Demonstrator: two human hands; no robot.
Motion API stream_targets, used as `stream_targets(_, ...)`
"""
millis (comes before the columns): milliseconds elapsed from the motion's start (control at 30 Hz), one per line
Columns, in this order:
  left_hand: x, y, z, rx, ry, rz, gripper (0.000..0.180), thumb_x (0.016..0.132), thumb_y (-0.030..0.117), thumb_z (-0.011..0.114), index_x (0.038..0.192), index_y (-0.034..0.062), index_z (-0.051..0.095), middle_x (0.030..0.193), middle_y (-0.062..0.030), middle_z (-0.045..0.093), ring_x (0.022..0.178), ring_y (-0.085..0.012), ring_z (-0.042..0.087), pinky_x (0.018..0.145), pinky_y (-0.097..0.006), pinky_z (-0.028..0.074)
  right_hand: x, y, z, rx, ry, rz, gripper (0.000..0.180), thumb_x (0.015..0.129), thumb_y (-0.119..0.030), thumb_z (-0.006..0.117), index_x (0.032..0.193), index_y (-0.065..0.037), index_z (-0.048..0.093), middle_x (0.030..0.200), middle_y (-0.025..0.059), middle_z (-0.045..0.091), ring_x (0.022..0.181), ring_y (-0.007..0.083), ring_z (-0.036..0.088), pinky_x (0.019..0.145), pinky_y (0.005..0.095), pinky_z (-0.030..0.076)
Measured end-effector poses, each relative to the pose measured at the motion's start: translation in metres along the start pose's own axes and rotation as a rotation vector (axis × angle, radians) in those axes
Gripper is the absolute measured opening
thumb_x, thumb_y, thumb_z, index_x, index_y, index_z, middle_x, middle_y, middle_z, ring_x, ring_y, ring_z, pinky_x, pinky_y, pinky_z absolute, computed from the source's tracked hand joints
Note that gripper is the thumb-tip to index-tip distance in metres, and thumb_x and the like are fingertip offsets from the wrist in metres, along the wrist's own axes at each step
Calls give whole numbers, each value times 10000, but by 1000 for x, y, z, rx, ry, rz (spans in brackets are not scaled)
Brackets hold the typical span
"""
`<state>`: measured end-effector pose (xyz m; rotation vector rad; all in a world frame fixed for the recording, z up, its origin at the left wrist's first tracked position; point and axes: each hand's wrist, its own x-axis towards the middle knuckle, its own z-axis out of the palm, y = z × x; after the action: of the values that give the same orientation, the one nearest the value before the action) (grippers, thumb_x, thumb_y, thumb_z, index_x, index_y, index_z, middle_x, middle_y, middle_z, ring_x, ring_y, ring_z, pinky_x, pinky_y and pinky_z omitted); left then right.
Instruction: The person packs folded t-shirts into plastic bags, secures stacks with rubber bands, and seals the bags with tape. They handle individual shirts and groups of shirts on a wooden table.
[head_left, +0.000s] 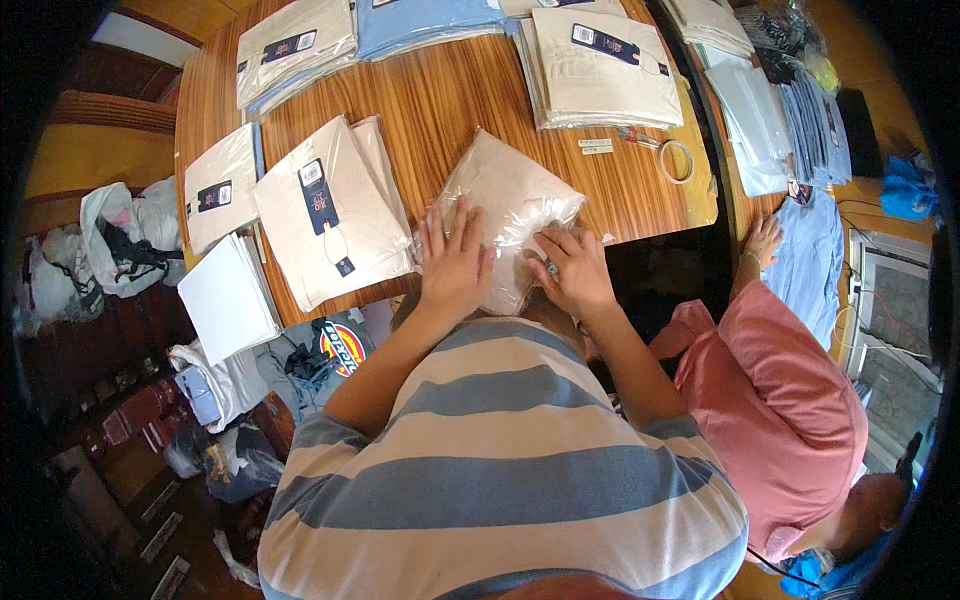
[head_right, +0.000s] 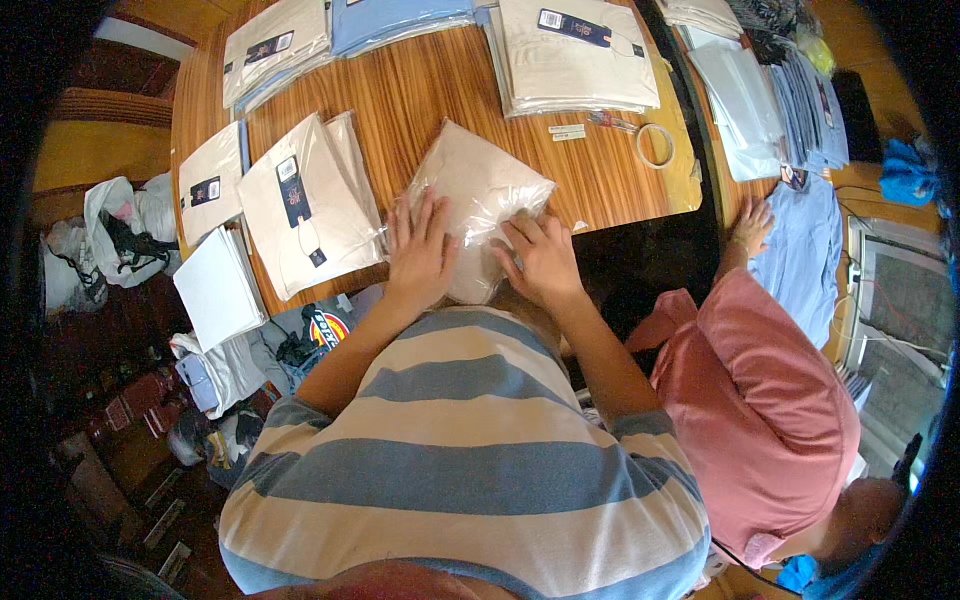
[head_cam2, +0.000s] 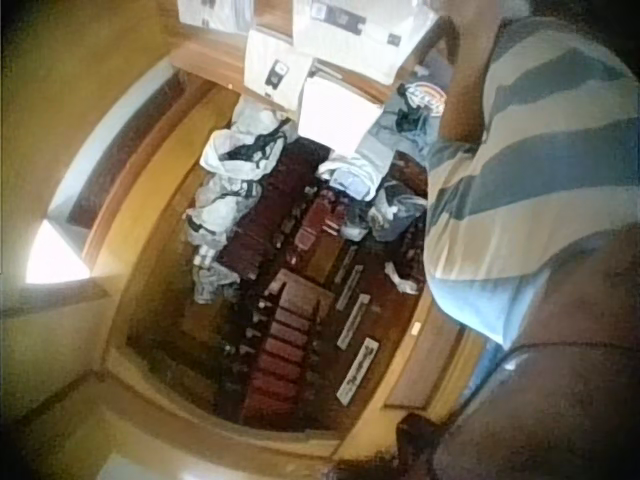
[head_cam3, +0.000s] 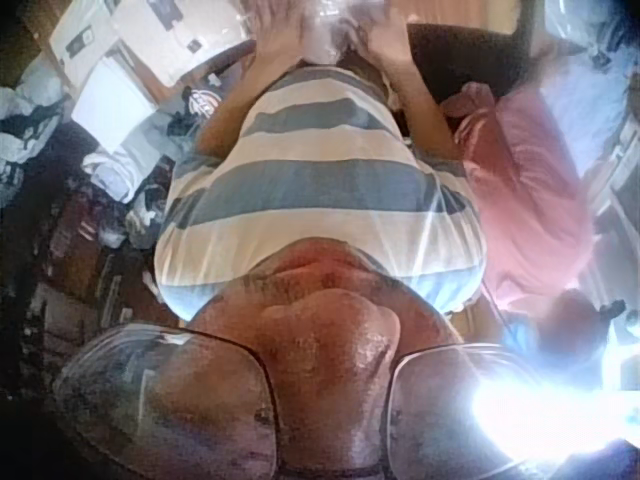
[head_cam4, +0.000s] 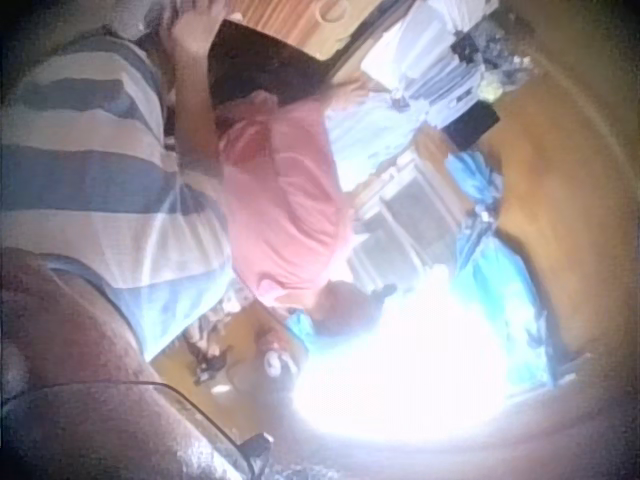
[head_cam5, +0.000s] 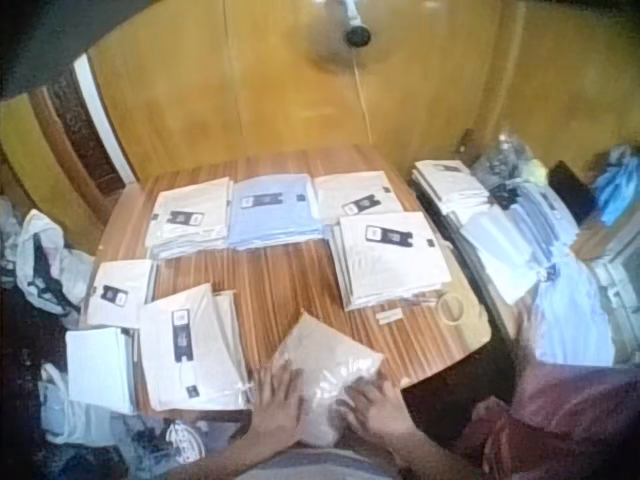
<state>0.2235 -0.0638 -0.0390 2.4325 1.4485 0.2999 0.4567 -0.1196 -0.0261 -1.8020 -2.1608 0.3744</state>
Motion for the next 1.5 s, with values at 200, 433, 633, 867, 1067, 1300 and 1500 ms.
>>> stream_targets(200,58,-4,17,-143,21,250,674,983,408,608,1542,63,457,1677,-169,324,1558,-488,186,1257,-653,118,-1,4,-7,-78,50,70,461,927,-333,721,1315,-84,692,1180,127,651,1090,347,579,951,471,470)
stream_targets(433,77,27,6,50,34,106,736,986,444,586,1583,52,408,1685,-185,295,1550,-507,197,1227,-718,93,3,16,-5,-15,13,74,387,907,-306,752,1202,-58,720,1229,129,637,1135,359,585,979,480,470)
stream_targets(633,88,11,28,-62,-2,229,827,979,524,588,1610,44,351,1695,-210,259,1545,-525,194,1223,-722,80,8,19,-15,49,114,-107,334,866,-225,801,1123,-36,702,1449,161,564,1431,409,456,1177,540,380)
stream_targets(867,98,30,24,41,16,140,796,997,516,558,1632,94,332,1710,-181,245,1561,-505,168,1186,-777,27,7,32,8,88,114,5,503,945,-307,691,1371,-55,599,1520,160,512,1453,433,416,1192,597,330)
stream_targets(1067,88,35,43,3,-45,131,771,963,440,572,1656,204,330,1740,-137,186,1573,-527,76,1092,-871,-5,66,21,28,-136,132,224,811,978,-547,548,1604,-56,392,1677,154,339,1550,471,241,1241,633,178)
stream_targets(1300,91,37,41,83,-111,106,767,945,406,564,1654,216,341,1750,-114,160,1574,-527,49,1081,-881,11,71,23,25,-89,49,268,819,965,-552,547,1601,-57,400,1716,132,276,1570,465,196,1241,644,164)
stream_targets(1500,95,40,32,54,-140,83,771,942,445,546,1651,218,347,1755,-119,147,1567,-545,66,1076,-889,46,74,25,22,-138,-41,270,823,964,-552,521,1619,-76,377,1729,105,257,1590,439,160,1253,642,146)
